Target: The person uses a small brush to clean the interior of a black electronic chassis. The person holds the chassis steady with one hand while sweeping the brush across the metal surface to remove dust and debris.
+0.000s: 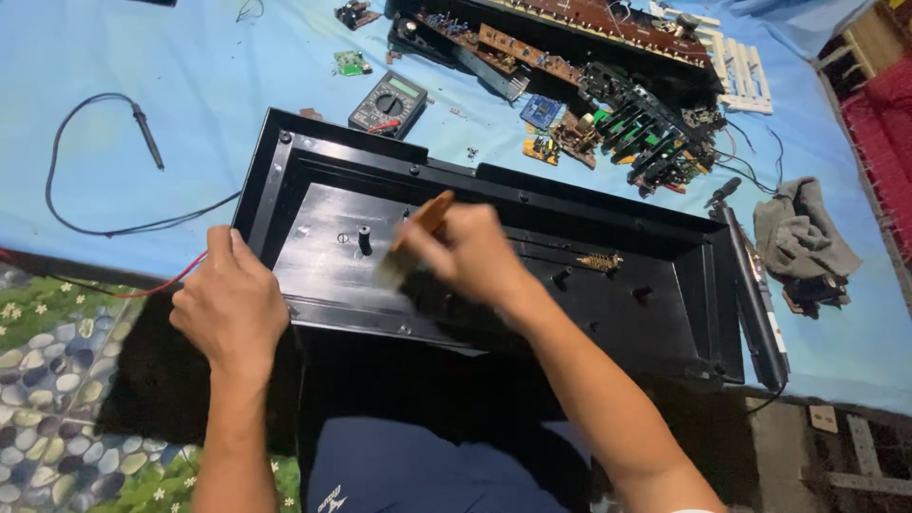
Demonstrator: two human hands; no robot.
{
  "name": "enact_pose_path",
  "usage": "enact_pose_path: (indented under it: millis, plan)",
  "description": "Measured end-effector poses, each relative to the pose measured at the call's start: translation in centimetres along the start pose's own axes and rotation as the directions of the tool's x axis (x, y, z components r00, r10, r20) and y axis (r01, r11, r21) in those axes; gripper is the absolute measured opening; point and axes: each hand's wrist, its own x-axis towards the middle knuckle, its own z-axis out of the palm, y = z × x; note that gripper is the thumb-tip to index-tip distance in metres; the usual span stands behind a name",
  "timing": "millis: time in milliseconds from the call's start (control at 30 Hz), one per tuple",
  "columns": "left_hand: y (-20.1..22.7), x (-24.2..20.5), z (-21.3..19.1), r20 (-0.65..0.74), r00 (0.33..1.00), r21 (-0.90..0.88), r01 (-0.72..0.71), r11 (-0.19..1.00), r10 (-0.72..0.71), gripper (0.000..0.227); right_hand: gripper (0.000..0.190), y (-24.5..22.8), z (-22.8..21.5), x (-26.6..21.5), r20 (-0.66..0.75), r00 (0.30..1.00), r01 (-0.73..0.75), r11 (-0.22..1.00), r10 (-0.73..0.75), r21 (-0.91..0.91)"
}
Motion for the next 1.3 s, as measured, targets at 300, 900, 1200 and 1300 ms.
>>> enact_pose_path:
  millis: [300,900,1200,1300]
  plan:
    - [0.1,0.2,-0.3,0.041,0.999,0.021,0.009,1.0,-0.01,0.031,0.029,0.0,-0.2,1.2,-0.053,0.998,0.017,0.997,-0.021,-0.075]
    - [0.7,0.0,-0.7,0.038,0.999,-0.021,0.037,0.999,-0.036,0.032,0.017,-2.8,6.5,4.7,0.05,0.987,0.135,0.966,-0.149,0.222]
    - [0.4,0.1,-0.3,0.039,0.999,-0.035,0.036,0.999,-0.035,0.031,0.032,0.8,7.5,7.4,-0.088,0.995,0.052,0.999,-0.051,0.013]
    - [0.6,0.0,-1.0,0.045,0.999,-0.044,0.028,0.999,-0.026,0.029,0.033,5.8,7.0,8.2,-0.159,0.987,-0.038,0.992,0.018,-0.123]
